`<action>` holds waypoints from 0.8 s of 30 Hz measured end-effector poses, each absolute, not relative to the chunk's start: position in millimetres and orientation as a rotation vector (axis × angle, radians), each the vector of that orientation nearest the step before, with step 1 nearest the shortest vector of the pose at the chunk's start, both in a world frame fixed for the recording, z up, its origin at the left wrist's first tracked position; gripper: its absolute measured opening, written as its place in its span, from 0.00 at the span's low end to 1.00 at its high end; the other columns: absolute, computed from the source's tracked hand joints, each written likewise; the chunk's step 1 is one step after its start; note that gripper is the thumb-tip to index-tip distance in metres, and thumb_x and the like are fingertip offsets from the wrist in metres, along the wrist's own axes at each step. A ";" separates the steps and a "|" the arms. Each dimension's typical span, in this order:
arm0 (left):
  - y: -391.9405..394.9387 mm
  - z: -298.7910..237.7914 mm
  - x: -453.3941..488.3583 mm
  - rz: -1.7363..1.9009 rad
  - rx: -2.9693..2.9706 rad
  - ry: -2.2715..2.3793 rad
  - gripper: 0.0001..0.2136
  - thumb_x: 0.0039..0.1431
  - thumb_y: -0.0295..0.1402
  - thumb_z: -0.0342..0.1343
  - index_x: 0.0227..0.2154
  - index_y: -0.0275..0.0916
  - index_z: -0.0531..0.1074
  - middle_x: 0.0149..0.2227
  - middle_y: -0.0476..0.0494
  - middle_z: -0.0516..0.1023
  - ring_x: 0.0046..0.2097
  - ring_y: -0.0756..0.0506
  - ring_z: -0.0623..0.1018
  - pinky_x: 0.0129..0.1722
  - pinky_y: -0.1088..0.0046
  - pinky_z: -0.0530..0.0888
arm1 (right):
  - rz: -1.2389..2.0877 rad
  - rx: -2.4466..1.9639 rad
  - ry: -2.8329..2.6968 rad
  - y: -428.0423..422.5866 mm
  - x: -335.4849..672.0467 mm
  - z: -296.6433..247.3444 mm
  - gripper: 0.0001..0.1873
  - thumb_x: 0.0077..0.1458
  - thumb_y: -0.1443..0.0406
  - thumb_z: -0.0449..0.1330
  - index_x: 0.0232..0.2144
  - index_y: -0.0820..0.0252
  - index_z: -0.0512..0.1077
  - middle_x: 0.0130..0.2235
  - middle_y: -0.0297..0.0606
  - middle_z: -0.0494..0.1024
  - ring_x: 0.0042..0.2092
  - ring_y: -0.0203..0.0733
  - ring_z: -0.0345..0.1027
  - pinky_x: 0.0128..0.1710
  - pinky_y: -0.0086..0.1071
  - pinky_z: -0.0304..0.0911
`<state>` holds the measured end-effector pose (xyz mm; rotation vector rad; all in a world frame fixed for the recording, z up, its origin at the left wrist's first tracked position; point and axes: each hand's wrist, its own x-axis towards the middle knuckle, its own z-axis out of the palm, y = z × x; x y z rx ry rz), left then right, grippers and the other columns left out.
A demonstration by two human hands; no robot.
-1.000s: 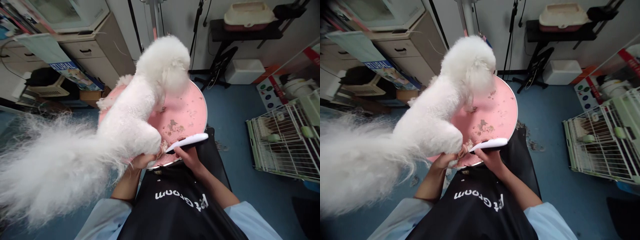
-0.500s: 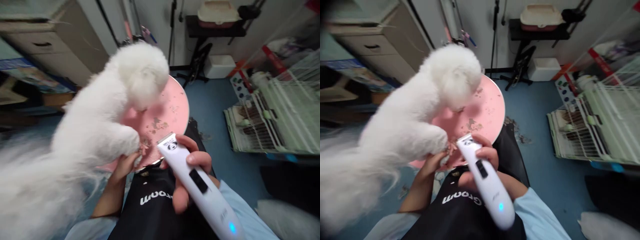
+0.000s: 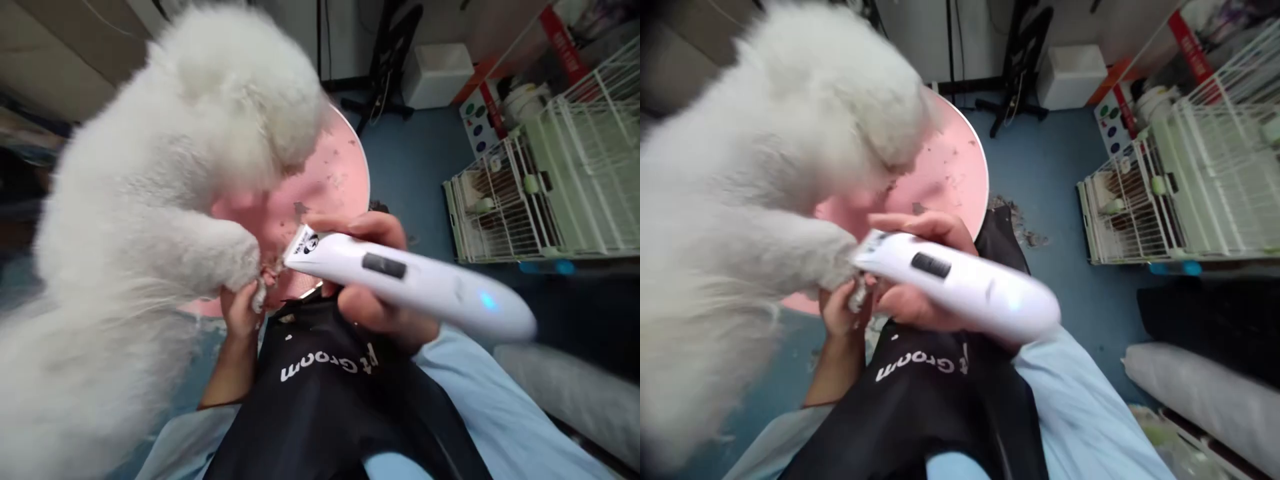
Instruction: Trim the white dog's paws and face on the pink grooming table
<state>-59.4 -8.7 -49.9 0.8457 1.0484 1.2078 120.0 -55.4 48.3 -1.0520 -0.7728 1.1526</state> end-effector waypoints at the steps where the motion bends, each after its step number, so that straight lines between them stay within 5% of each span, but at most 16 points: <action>1: -8.5 -49.5 -58.7 1.262 0.859 1.014 0.12 0.45 0.40 0.64 0.22 0.35 0.73 0.21 0.48 0.72 0.31 0.47 0.74 0.38 0.69 0.73 | 1.220 -1.025 -0.757 -44.6 125.0 37.0 0.29 0.40 0.44 0.66 0.40 0.49 0.64 0.49 0.35 0.76 0.33 0.38 0.73 0.23 0.29 0.67; 6: -6.8 -46.3 -53.6 1.365 0.870 0.945 0.17 0.47 0.48 0.59 0.20 0.38 0.70 0.16 0.49 0.67 0.27 0.46 0.72 0.35 0.68 0.70 | 1.570 -1.044 -0.633 2.3 137.5 -28.9 0.22 0.38 0.51 0.68 0.30 0.60 0.70 0.24 0.33 0.76 0.18 0.29 0.57 0.14 0.25 0.53; 13: -3.1 -41.5 -58.4 1.249 0.944 0.861 0.19 0.49 0.53 0.56 0.25 0.39 0.71 0.14 0.52 0.59 0.23 0.47 0.66 0.28 0.69 0.65 | 1.563 -1.099 -0.678 27.8 132.8 -47.6 0.18 0.42 0.53 0.68 0.26 0.59 0.68 0.24 0.32 0.76 0.15 0.27 0.54 0.11 0.25 0.48; 24: -4.0 -45.7 -65.1 1.116 1.059 0.757 0.20 0.55 0.49 0.50 0.17 0.38 0.65 0.16 0.49 0.59 0.27 0.46 0.66 0.32 0.67 0.64 | 1.530 -1.204 -0.768 31.0 127.6 -47.0 0.19 0.48 0.51 0.64 0.24 0.59 0.65 0.17 0.27 0.66 0.14 0.27 0.50 0.11 0.24 0.44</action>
